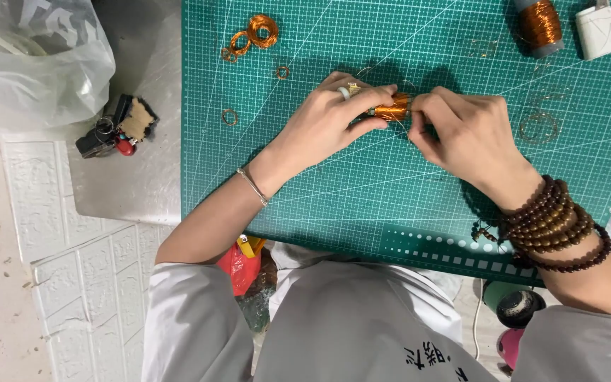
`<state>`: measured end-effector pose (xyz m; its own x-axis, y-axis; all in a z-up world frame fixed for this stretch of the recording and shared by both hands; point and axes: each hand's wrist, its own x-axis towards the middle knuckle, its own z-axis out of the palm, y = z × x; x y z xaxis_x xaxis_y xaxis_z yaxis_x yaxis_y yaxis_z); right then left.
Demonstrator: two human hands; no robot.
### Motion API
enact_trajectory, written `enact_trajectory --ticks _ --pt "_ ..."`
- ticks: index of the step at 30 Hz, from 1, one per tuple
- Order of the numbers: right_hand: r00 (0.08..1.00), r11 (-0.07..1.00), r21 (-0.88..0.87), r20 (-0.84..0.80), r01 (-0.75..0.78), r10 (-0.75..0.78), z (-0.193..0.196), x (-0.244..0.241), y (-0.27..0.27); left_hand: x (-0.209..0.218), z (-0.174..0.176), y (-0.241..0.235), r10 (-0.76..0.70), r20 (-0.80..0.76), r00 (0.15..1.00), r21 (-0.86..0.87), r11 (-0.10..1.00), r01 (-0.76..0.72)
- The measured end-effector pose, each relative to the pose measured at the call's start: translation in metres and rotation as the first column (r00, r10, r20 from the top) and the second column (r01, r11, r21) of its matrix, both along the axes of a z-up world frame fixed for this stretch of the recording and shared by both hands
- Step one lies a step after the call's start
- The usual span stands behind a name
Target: Winding thin copper wire around a small metal component to assemble a part on a cutting mat.
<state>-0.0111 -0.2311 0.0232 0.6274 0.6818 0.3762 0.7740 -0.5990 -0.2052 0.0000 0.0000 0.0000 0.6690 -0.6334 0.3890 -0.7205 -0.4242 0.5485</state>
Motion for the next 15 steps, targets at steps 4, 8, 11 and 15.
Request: enact_trajectory --ticks 4,8,11,15 --pt "1.0 1.0 0.022 -0.021 0.012 -0.011 0.0019 0.0001 -0.002 0.0001 -0.0004 0.0005 0.001 -0.016 1.0 0.005 1.0 -0.001" --pt "0.998 0.992 0.119 -0.049 0.036 -0.03 0.0017 0.0 0.0045 0.0002 0.0055 -0.0029 0.03 -0.023 0.999 -0.081 0.996 -0.032" --pt "0.999 0.994 0.109 -0.032 0.028 -0.025 0.004 0.0008 0.0062 0.0 0.0036 -0.0027 0.032 -0.016 0.999 -0.079 0.996 -0.033" --pt "0.998 0.992 0.118 -0.056 0.039 -0.032 0.0049 -0.0005 0.0041 0.0 0.0082 -0.0004 0.039 -0.004 0.999 -0.072 0.997 -0.04"
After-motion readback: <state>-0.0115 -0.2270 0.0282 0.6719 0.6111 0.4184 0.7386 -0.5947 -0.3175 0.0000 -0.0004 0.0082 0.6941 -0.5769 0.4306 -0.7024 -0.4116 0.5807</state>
